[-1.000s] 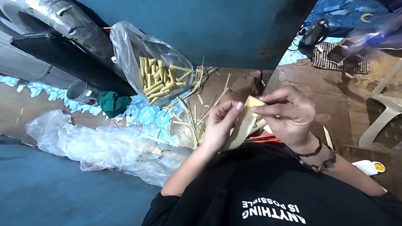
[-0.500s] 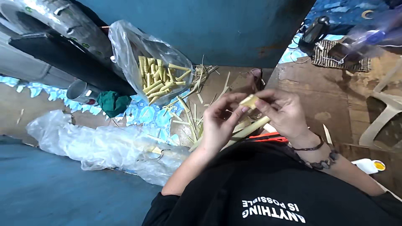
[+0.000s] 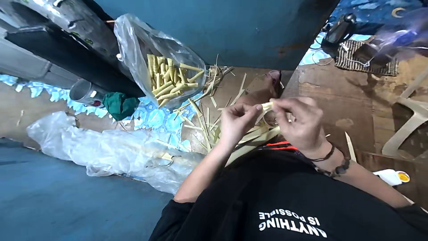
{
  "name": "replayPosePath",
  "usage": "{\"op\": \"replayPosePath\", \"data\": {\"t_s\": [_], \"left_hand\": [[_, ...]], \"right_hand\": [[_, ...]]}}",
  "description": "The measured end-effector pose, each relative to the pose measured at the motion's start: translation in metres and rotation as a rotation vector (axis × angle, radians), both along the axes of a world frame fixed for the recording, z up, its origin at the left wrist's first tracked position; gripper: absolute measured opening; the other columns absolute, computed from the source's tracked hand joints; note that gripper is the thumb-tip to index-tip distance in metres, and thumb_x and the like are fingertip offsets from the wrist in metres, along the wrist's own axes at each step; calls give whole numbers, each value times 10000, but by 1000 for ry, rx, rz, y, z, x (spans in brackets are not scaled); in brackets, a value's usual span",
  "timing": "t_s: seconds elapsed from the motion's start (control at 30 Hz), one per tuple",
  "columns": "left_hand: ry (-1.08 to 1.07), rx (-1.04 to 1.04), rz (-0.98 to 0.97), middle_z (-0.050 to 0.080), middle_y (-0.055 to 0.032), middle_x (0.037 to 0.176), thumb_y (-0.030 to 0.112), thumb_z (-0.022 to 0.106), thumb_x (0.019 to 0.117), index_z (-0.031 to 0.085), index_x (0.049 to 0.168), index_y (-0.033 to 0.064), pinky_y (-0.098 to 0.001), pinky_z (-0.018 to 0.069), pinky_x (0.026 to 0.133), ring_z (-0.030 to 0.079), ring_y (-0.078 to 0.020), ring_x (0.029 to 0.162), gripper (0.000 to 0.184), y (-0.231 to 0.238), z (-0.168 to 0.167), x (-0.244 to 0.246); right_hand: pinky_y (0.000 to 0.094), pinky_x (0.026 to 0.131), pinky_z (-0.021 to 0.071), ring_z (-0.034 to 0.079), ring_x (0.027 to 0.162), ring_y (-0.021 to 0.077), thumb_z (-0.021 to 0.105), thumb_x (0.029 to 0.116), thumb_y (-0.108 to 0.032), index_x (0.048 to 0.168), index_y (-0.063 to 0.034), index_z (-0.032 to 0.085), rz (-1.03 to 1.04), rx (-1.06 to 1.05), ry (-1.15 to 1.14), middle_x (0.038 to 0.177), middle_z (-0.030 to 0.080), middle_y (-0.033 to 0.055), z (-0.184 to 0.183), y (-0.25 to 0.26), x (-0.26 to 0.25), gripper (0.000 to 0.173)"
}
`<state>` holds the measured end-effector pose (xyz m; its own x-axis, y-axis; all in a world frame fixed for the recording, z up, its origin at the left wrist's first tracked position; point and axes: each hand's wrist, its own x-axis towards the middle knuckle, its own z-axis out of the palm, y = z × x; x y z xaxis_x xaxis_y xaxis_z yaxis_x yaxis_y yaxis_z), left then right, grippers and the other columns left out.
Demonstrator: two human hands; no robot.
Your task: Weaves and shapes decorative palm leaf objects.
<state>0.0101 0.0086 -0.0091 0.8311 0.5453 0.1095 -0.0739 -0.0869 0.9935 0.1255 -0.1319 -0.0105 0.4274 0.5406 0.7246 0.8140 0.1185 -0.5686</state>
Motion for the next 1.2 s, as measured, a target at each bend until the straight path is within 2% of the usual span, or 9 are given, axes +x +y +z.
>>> {"op": "replayPosePath", "data": {"t_s": [0.13,0.23,0.4,0.63,0.73,0.87,1.0,1.1,1.2], "left_hand": [[-112,20,-67,676,13,775,69,586,1005,703,1058,-1,-190,517,585,595,-18,623,146,-7,13,-8],[-107,35,-203,728,-56,904,-17,622,967,634,1231,-53,-242,600,685,681,-70,721,267,-4,18,-12],[-157,203,46,670,9,720,39,721,925,683,918,11,-187,531,545,601,-21,576,48,-6,7,-4],[-63,-643,-309,728,64,880,320,590,1026,722,1010,232,-214,583,712,686,-21,769,160,-12,15,-9],[-103,-335,-313,683,45,816,100,708,928,638,1012,136,-189,541,636,635,-12,692,115,-11,5,-6],[-152,209,-349,721,-65,954,-23,758,869,648,1078,-41,-290,616,800,706,-98,843,237,-8,22,-14],[-188,313,-226,673,-64,903,59,736,922,647,985,-17,-284,609,731,673,-107,792,132,-11,26,-13],[-101,326,-217,613,-75,962,126,731,943,609,1031,11,-268,591,673,641,-119,788,189,-8,28,-10],[1,440,-317,644,-83,1099,86,720,941,642,1255,5,-271,596,784,656,-123,920,333,0,33,-12]], "right_hand": [[361,1009,554,676,1165,299,626,957,23,1115,33,730,104,3,-353,1199,691,240,-14,-3,8,190],[286,957,567,692,1093,160,645,992,-86,1095,35,745,145,41,-75,1171,717,166,-4,-4,13,188],[294,843,588,725,920,172,718,935,-64,1045,44,747,-38,96,-178,979,753,149,5,-3,4,158],[342,1048,543,635,1241,231,683,946,-40,1045,14,722,147,155,-240,1228,676,183,0,-7,-4,120],[272,883,584,669,1048,149,780,867,-129,797,-12,680,163,182,39,1083,698,119,10,-7,-7,169],[200,746,600,660,819,24,762,892,-47,1075,-100,593,313,54,547,957,662,-49,24,-14,3,255],[233,573,609,675,645,73,637,999,-64,973,-89,672,469,-87,1068,838,697,12,24,-16,7,51],[286,672,642,734,724,118,434,1106,-263,1011,-97,720,663,-243,1204,880,755,33,19,-23,11,344],[274,650,636,713,730,114,572,1045,-160,1036,-72,737,591,-188,1086,919,734,34,17,-32,24,187]]}}
